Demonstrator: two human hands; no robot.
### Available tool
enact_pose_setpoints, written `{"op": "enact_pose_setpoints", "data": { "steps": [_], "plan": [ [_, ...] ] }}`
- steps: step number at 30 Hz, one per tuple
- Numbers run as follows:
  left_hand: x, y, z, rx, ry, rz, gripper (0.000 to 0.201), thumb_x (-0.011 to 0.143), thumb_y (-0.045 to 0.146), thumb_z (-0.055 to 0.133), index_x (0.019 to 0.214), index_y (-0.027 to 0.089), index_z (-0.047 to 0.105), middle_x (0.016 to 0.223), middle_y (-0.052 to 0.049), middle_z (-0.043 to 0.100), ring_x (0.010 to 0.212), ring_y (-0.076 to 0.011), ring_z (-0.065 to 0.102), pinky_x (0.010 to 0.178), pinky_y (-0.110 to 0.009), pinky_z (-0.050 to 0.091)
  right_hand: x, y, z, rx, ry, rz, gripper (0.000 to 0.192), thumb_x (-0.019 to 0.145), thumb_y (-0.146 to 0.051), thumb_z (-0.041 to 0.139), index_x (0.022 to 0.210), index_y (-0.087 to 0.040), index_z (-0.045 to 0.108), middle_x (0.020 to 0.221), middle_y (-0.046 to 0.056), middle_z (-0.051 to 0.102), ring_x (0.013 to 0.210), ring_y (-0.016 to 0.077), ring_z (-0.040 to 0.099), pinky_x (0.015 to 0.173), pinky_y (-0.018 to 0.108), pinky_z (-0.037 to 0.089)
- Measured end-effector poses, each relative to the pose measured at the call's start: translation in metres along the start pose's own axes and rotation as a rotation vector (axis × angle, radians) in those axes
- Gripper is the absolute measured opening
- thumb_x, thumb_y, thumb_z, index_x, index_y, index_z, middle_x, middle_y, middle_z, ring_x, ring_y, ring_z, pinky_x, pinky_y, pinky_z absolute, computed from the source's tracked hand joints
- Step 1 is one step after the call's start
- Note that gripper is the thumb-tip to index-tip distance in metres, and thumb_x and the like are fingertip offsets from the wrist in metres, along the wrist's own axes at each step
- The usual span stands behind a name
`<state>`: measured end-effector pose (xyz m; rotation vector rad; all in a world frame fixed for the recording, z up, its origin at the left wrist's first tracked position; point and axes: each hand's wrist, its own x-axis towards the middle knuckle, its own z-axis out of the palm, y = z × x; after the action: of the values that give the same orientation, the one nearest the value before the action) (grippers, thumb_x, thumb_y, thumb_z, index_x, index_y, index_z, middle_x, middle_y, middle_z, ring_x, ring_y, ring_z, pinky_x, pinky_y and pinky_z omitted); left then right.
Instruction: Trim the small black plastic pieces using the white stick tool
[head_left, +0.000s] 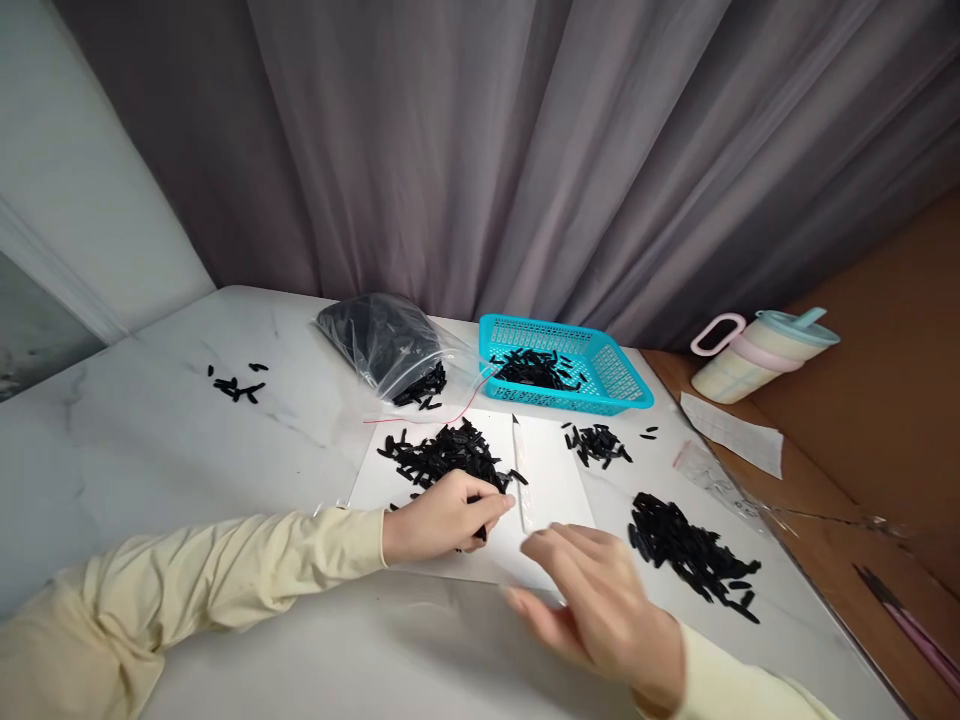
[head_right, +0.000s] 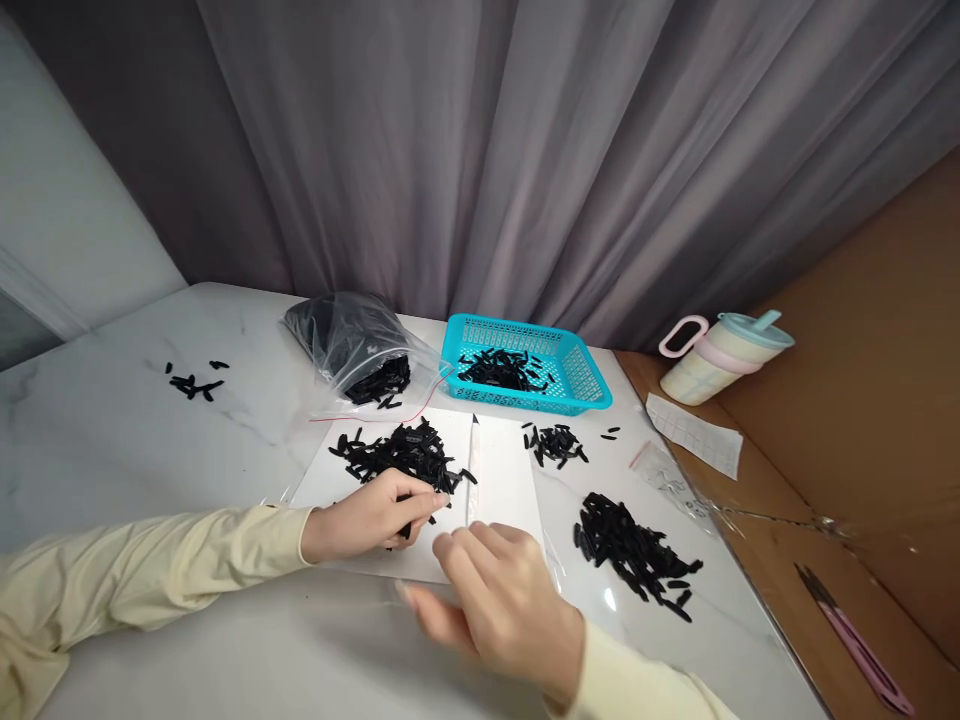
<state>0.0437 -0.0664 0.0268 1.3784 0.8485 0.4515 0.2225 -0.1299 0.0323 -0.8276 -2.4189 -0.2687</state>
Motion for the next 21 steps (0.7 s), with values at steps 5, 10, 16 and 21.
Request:
{"op": "enact_pose_setpoints", "data": {
  "steps": [5,10,16,21],
  "plan": [
    [0.004,-0.018,0.001,0.193,0.101,0.119,0.040,0.086,0.037,0.040,0.052,0.016,0.035,0.048,0.006,0.033,0.047,-0.0062,0.029,0.045,-0.021,0.025,0.015,-0.001,0.046,0.098,-0.076,0.119,0.046,0.099,-0.038,0.024,0.063,-0.018,0.045,0.045,-0.003,0.047,0.037,0.0103,0.040,0.039,0.026,0.024],
    [0.004,-0.025,0.000,0.369,0.115,0.179,0.043,0.088,0.034,0.038,0.050,0.016,0.029,0.047,0.007,0.026,0.048,-0.0064,0.024,0.047,-0.022,0.023,0.007,-0.002,0.050,0.230,-0.176,0.176,0.043,0.099,-0.035,0.022,0.067,-0.018,0.045,0.049,-0.002,0.053,0.040,0.0097,0.044,0.041,0.024,0.026],
    [0.001,-0.022,-0.006,0.377,0.039,0.202,0.042,0.089,0.033,0.036,0.051,0.016,0.029,0.045,0.007,0.026,0.045,-0.0055,0.025,0.046,-0.021,0.024,0.004,0.008,0.050,0.409,-0.245,0.184,0.039,0.100,-0.030,0.019,0.070,-0.019,0.042,0.051,-0.003,0.046,0.041,0.0098,0.037,0.043,0.023,0.028],
    [-0.004,-0.020,-0.012,0.225,-0.005,0.149,0.042,0.089,0.034,0.038,0.050,0.016,0.036,0.040,0.008,0.033,0.038,-0.0045,0.030,0.041,-0.019,0.028,-0.001,0.011,0.048,0.508,-0.175,0.245,0.037,0.099,-0.031,0.024,0.065,-0.021,0.035,0.049,-0.006,0.036,0.040,0.0092,0.031,0.043,0.022,0.027]
  ]
}}
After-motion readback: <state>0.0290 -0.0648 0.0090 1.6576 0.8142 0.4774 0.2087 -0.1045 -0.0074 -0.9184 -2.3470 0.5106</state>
